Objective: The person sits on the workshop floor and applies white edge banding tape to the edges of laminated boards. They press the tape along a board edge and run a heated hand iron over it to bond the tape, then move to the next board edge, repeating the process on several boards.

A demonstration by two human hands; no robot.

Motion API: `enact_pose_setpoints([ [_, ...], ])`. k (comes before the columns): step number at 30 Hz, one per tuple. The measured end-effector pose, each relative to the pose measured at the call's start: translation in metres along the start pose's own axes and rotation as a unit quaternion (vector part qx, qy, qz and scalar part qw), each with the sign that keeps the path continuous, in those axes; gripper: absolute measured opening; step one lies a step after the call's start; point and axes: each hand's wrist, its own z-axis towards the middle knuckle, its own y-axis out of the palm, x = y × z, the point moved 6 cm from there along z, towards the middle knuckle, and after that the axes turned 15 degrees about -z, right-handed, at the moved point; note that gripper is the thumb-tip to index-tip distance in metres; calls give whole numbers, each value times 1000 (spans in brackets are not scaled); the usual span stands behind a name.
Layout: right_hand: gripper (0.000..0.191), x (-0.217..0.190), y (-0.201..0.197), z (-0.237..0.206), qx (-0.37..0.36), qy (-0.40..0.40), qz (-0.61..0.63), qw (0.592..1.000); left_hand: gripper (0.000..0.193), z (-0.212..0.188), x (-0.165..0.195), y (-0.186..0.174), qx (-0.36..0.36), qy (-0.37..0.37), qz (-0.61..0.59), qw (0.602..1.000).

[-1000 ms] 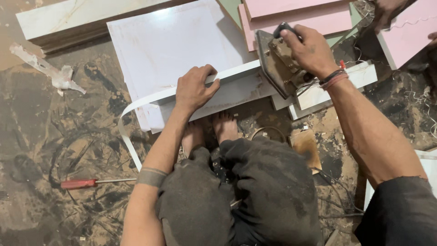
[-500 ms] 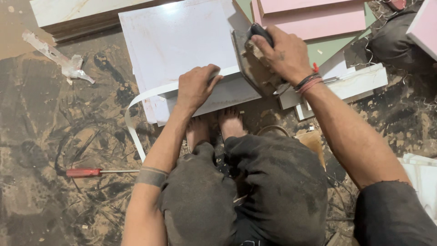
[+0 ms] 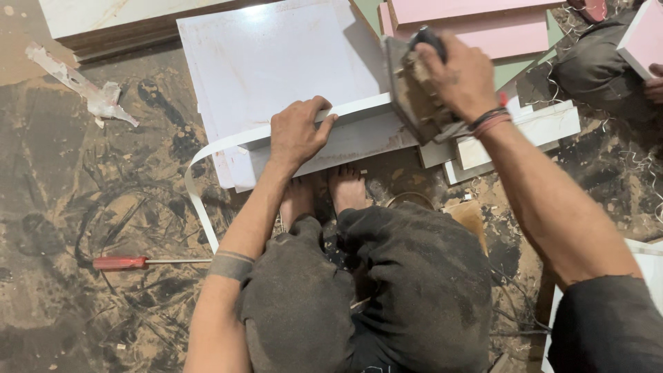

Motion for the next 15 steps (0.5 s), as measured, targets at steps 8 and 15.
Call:
enact_pose_setpoints([
  [8,49,-98,17,-6,30,-48,-1,998,18,-16,2,-31,-16,83,-4,996],
  [15,49,-125,20,-2,3,-53,64,997,9,-74,-30,-121,29,38,57,997],
])
